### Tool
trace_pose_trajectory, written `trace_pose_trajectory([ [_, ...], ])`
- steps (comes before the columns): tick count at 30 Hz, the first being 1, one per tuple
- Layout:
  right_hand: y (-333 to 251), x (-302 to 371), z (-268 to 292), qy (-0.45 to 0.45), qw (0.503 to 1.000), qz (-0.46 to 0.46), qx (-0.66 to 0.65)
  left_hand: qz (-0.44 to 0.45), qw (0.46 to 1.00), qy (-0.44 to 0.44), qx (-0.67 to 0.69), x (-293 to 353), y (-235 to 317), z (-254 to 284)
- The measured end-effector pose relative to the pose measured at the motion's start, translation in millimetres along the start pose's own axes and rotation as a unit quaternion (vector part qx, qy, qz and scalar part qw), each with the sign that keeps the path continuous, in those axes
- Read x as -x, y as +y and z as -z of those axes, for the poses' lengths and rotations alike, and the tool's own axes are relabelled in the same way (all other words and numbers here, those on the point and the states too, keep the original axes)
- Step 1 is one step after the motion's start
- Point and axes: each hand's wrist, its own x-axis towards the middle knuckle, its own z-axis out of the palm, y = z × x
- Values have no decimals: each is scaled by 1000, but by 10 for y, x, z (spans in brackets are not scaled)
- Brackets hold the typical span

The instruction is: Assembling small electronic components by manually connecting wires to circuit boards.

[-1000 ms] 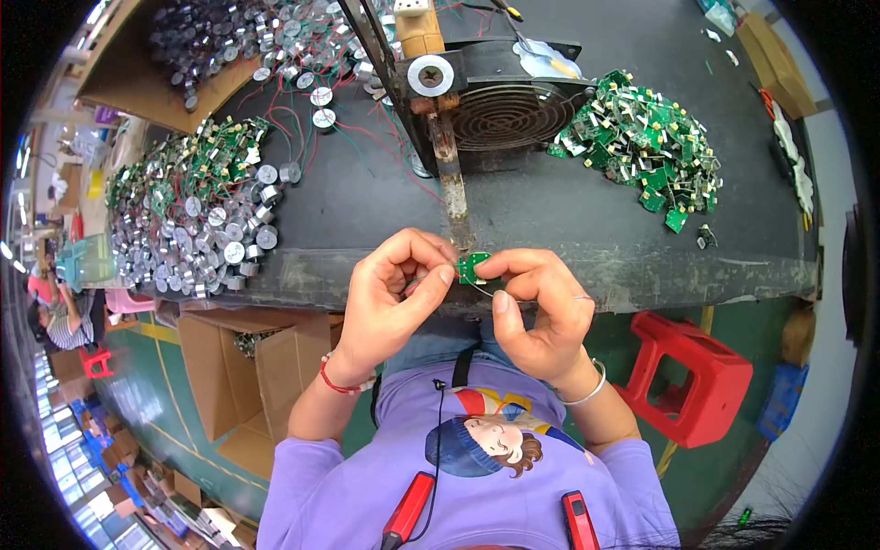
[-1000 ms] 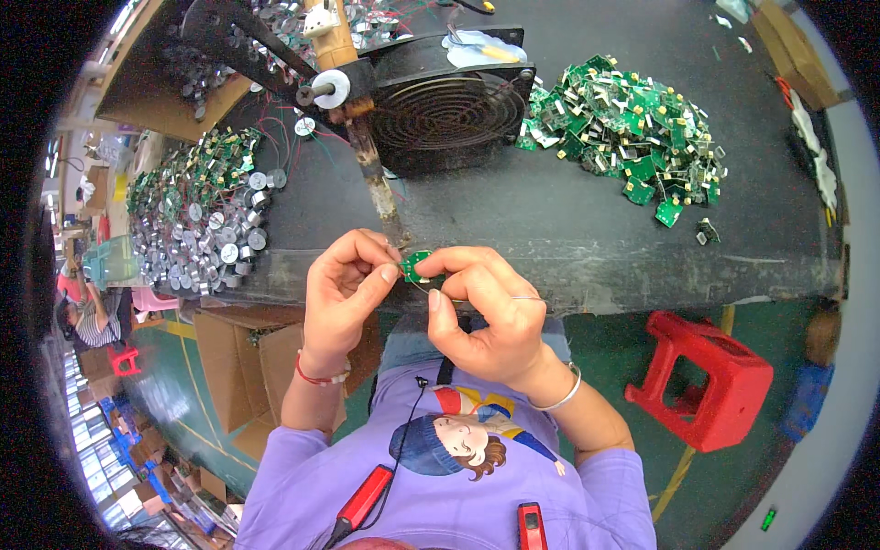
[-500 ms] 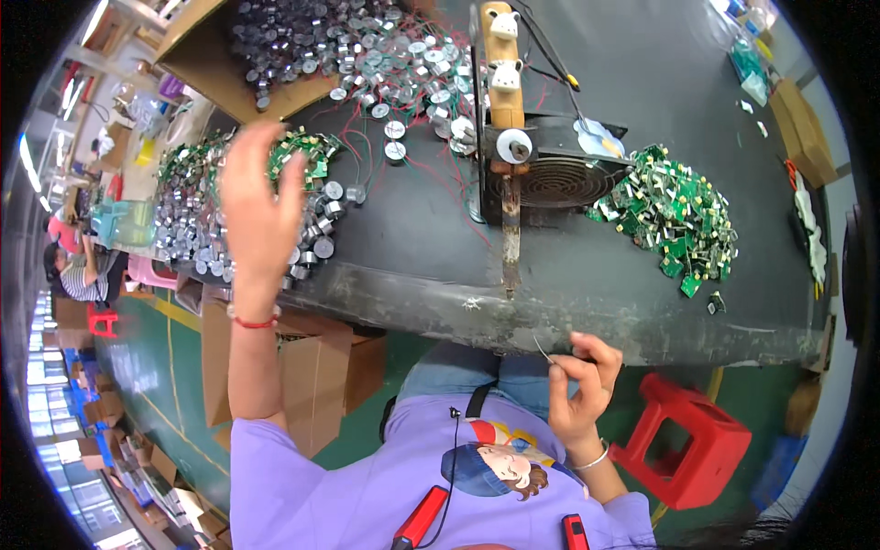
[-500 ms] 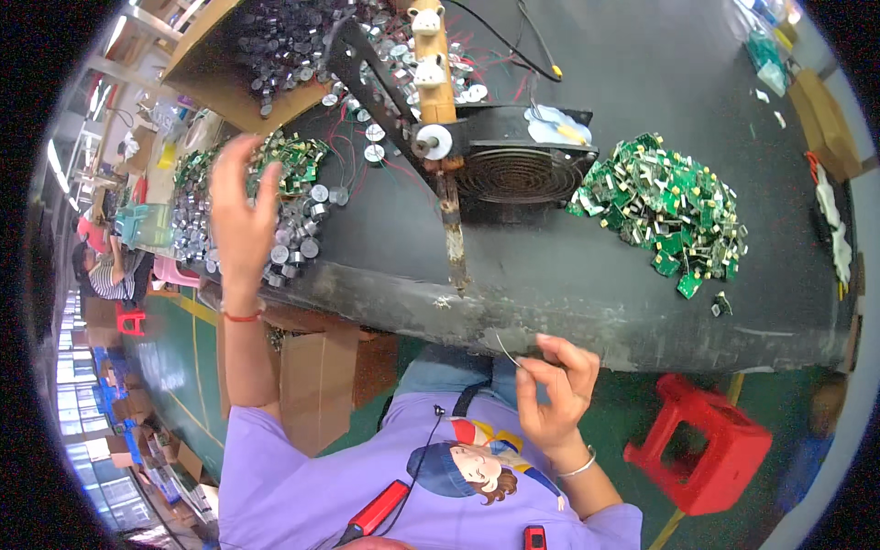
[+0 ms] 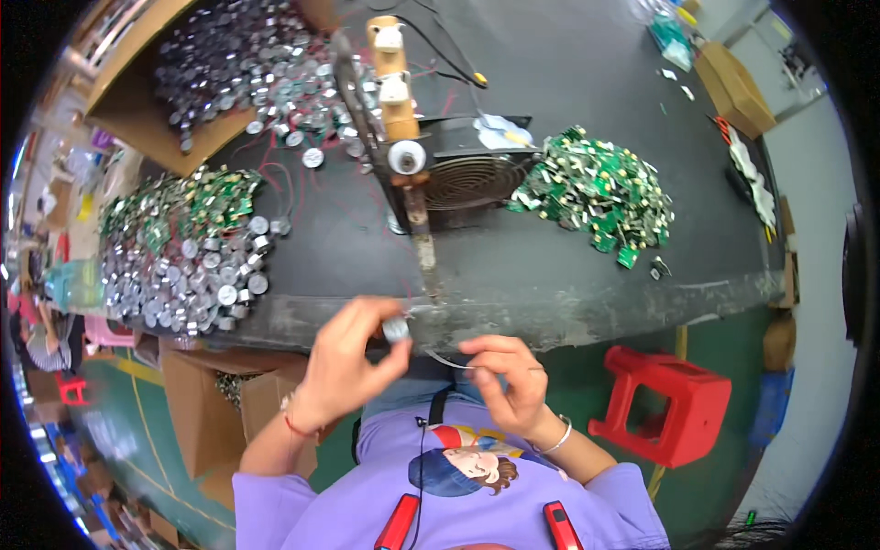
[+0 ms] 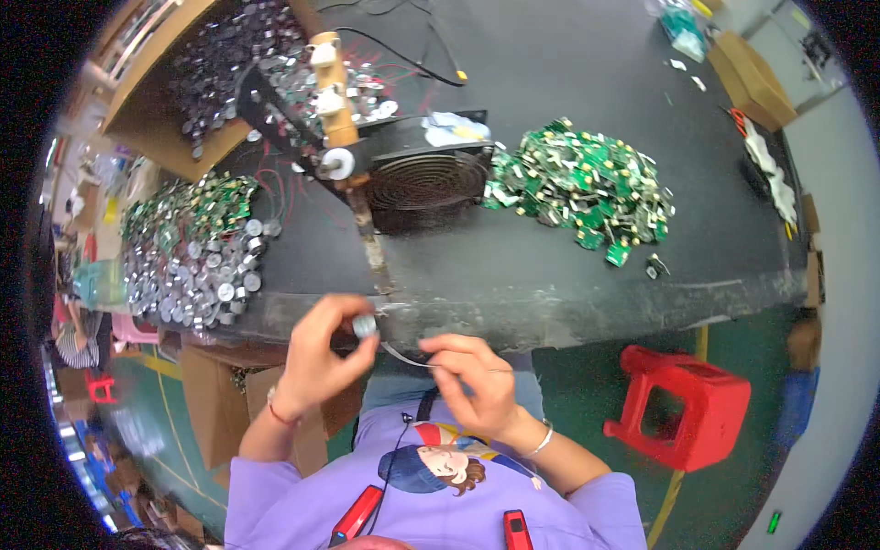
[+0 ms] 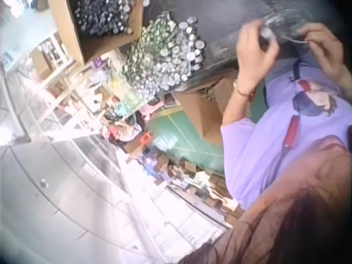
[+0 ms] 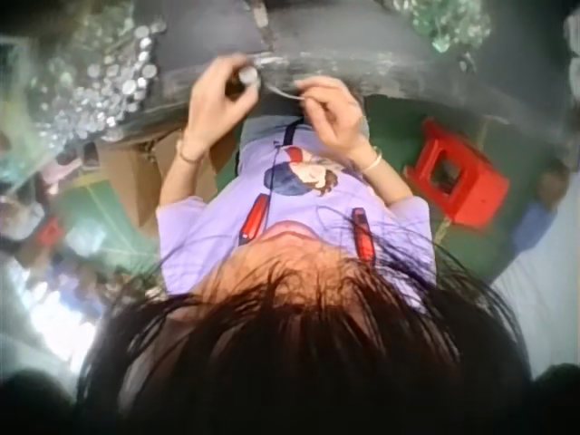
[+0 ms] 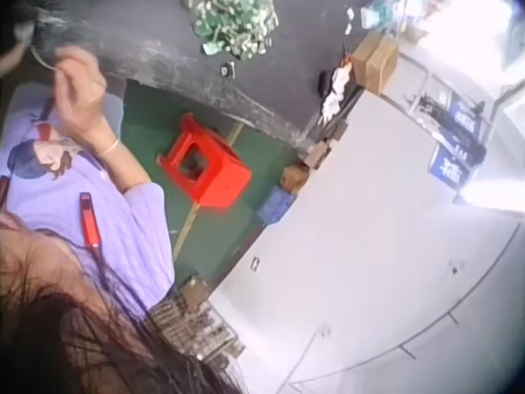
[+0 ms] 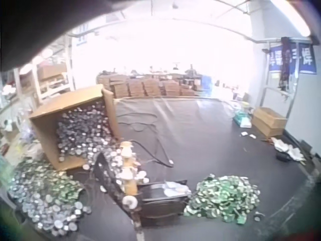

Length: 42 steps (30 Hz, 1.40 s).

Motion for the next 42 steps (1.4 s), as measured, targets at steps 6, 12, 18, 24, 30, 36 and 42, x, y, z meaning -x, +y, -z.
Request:
trace_pose_trajectory([
  [6,24,-60,-104,-132,985,-105,-47,151,880,-97,440,240,-66,-39],
  [12,-9,-76,-23,-75,996,-31,-28,189,781,-311,507,193,5,23],
  [18,111,-395,515,96,960,10,261,71,990,43,114,130,103,61],
  [24,559,-600,1051,189,880,-90,427,102,964,100,226,-155,-259,-117],
  [30,410,-403,898,176,913,-54,365,122,956,88,253,53,-199,-232],
  [36,78,-224,140,19,990,-48,135,180,918,30,352,26,-105,-210],
  [42,80,-315,46,-2,995,-6,102,157,921,27,355,-59,-23,-230],
])
